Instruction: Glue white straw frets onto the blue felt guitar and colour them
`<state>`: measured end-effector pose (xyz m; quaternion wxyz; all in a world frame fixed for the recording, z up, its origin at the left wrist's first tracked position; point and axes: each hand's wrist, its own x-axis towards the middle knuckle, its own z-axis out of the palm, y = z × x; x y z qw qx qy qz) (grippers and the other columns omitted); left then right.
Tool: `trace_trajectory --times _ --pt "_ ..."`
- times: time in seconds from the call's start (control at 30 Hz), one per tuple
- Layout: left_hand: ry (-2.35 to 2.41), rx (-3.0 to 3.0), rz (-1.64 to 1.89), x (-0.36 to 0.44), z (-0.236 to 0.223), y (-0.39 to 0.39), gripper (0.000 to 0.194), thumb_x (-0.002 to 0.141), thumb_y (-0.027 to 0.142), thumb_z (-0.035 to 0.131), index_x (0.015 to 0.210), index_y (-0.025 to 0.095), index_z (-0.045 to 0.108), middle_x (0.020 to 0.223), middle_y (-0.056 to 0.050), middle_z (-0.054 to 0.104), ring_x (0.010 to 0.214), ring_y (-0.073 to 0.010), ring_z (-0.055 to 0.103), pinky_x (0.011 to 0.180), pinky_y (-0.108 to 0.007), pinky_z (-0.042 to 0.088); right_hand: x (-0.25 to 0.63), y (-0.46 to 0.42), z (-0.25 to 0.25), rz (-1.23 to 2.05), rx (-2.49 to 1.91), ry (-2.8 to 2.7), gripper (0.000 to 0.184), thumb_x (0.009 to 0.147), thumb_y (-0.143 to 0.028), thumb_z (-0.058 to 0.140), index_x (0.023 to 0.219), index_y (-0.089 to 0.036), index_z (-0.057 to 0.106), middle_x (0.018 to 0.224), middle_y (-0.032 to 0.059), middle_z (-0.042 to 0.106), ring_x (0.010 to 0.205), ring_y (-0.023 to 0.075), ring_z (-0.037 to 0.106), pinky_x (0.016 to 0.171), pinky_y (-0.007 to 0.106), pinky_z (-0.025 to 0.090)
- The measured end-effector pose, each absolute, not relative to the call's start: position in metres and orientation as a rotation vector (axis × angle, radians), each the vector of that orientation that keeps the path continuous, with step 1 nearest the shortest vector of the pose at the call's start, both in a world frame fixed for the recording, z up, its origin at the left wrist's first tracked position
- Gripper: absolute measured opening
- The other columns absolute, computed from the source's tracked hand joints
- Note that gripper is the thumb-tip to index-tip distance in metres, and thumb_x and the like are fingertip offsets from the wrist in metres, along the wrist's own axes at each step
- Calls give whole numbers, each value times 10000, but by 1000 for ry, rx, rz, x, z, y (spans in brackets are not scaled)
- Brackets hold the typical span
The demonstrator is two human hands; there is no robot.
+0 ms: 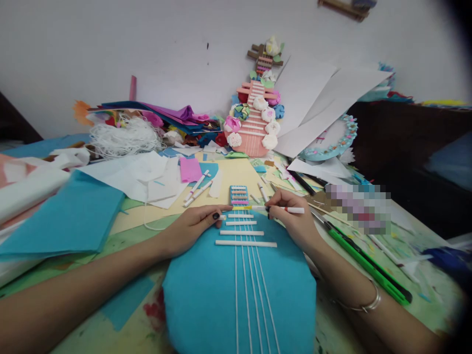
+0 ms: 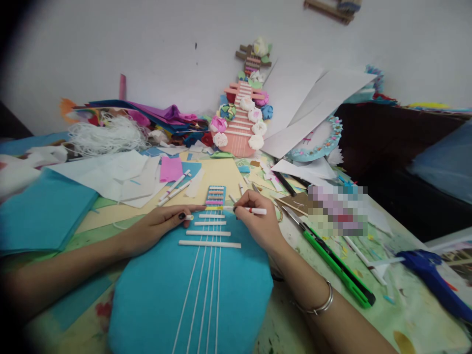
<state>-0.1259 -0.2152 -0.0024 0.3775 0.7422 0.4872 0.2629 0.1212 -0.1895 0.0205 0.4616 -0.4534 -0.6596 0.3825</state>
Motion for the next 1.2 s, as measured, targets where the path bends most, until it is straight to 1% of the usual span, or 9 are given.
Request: trace_trajectory --times 0.13,0.23,0.43,0.67,0.9,1.0,1.2 --pt "1240 1883 676 -125 -1 -216 451 951 383 351 1246 159 608 1037 -81 685 967 -222 592 944 -364 405 121 -190 20 1011 -1090 -1649 35 632 -210 575 654 -184 569 549 -26 576 520 109 475 523 249 338" --pt "1242 1873 674 -125 -2 -215 468 949 389 350 1266 150 596 979 -78 680 943 -220 591 922 -356 408 120 -190 20 1050 -1080 -1706 28 640 -200 583 659 -181 576 583 -20 586 538 107 481 533 250 345" --pt "1241 1869 680 -124 -3 -214 493 944 410 348 1303 164 580 878 -45 634 903 -213 582 905 -351 412 120 -189 19 1040 -1065 -1698 24 639 -195 575 656 -179 568 571 -28 569 529 100 468 527 242 336" --pt "1236 1871 695 -125 -2 -216 490 939 419 352 1266 159 608 874 -44 636 892 -212 582 903 -352 417 121 -188 16 1032 -1063 -1711 26 639 -185 583 653 -168 571 569 -36 550 527 90 446 518 231 323" --pt "1234 1900 698 -126 -5 -214 488 952 423 345 1319 198 576 864 -36 640 895 -211 592 882 -356 434 120 -189 16 1011 -1065 -1673 24 627 -185 575 642 -171 562 550 -42 544 511 87 437 504 225 313" --pt "1234 1913 717 -126 -5 -215 481 948 421 353 1296 192 595 838 -31 648 859 -204 601 872 -354 449 120 -189 17 1004 -1071 -1649 26 613 -188 573 621 -170 556 531 -39 545 499 87 439 496 223 308" --pt "1219 1909 724 -126 -6 -214 439 949 423 359 1178 183 646 991 -69 710 943 -224 623 923 -384 450 121 -189 20 982 -1090 -1611 37 596 -200 569 594 -171 547 502 -34 543 483 89 435 489 227 307"
